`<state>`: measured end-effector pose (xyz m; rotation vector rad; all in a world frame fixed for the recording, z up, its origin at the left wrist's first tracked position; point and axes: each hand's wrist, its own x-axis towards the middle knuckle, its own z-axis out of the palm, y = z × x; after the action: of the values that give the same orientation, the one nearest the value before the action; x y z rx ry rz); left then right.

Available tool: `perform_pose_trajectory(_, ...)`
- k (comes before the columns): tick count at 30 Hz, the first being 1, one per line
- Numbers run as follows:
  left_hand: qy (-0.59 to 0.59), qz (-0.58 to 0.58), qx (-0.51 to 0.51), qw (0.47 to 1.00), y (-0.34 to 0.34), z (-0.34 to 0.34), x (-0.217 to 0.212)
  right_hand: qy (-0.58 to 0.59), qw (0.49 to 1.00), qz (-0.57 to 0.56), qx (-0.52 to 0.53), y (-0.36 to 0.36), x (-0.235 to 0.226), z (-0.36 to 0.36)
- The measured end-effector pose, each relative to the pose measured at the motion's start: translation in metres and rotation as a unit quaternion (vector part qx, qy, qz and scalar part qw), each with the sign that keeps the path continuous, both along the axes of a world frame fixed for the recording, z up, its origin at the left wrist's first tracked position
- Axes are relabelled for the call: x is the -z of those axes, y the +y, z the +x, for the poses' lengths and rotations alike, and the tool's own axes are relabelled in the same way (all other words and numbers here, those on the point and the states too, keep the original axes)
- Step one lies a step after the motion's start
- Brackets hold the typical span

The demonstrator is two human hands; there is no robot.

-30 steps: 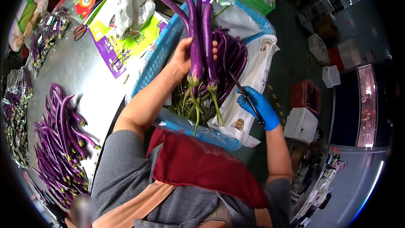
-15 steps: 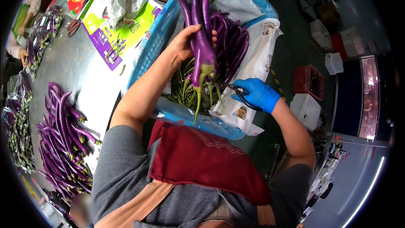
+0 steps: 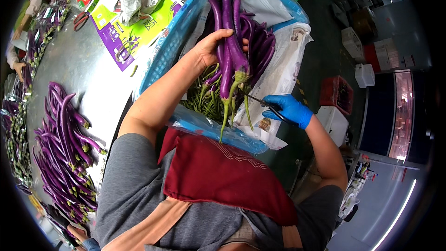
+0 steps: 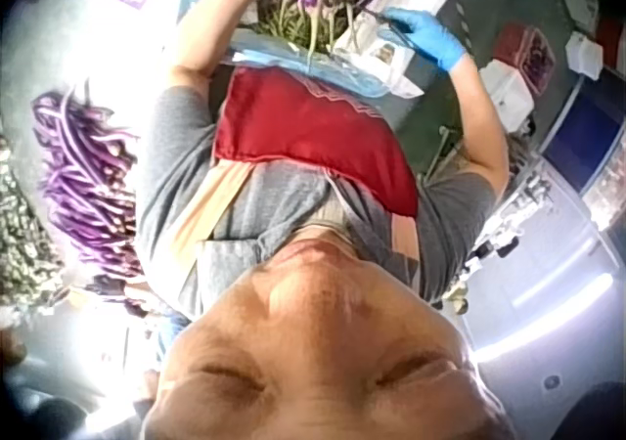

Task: The person trims the stems of purple eggplants using shears and places them into a blue plastic crate.

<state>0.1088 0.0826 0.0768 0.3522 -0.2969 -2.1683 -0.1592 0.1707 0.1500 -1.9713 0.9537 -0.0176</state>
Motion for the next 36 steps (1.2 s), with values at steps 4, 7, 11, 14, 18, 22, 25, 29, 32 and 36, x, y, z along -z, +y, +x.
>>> perform_pose_trajectory(4,0.065,-0.005,0.008,0.998,0.003,-0.002,0.002,0.024,0.999,-0.014,-0.042,-0.004,-0.002,0.003)
perform_pose_trajectory(7,0.027,-0.009,0.021,0.999,0.004,-0.005,0.003,0.139,0.982,-0.1,-0.076,-0.008,-0.012,0.021)
perform_pose_trajectory(11,-0.074,-0.037,-0.012,0.996,0.004,-0.007,0.005,0.203,0.966,-0.134,-0.082,-0.004,-0.001,0.039)
perform_pose_trajectory(14,-0.143,-0.063,-0.031,0.987,0.004,-0.003,0.004,0.208,0.971,-0.102,-0.062,-0.001,0.011,0.033)
perform_pose_trajectory(18,-0.18,-0.054,-0.066,0.98,-0.003,0.008,0.005,0.185,0.982,-0.024,0.013,0.008,0.0,0.011)
perform_pose_trajectory(22,-0.163,-0.046,-0.071,0.983,-0.006,0.007,0.003,-0.011,0.992,0.085,0.098,0.013,0.003,-0.013)
perform_pose_trajectory(25,-0.163,-0.051,-0.076,0.982,-0.005,0.005,0.001,-0.02,0.99,0.104,0.091,0.01,0.009,-0.001)
perform_pose_trajectory(29,-0.175,-0.057,-0.086,0.979,-0.003,0.001,0.003,-0.025,0.995,0.031,0.096,0.009,0.01,0.024)
perform_pose_trajectory(32,-0.228,-0.081,-0.123,0.962,-0.002,0.005,0.001,0.038,0.992,-0.02,0.123,0.011,0.002,0.027)
perform_pose_trajectory(36,-0.251,-0.09,-0.158,0.951,-0.005,0.01,-0.006,0.116,0.992,-0.015,0.051,0.01,0.002,0.002)
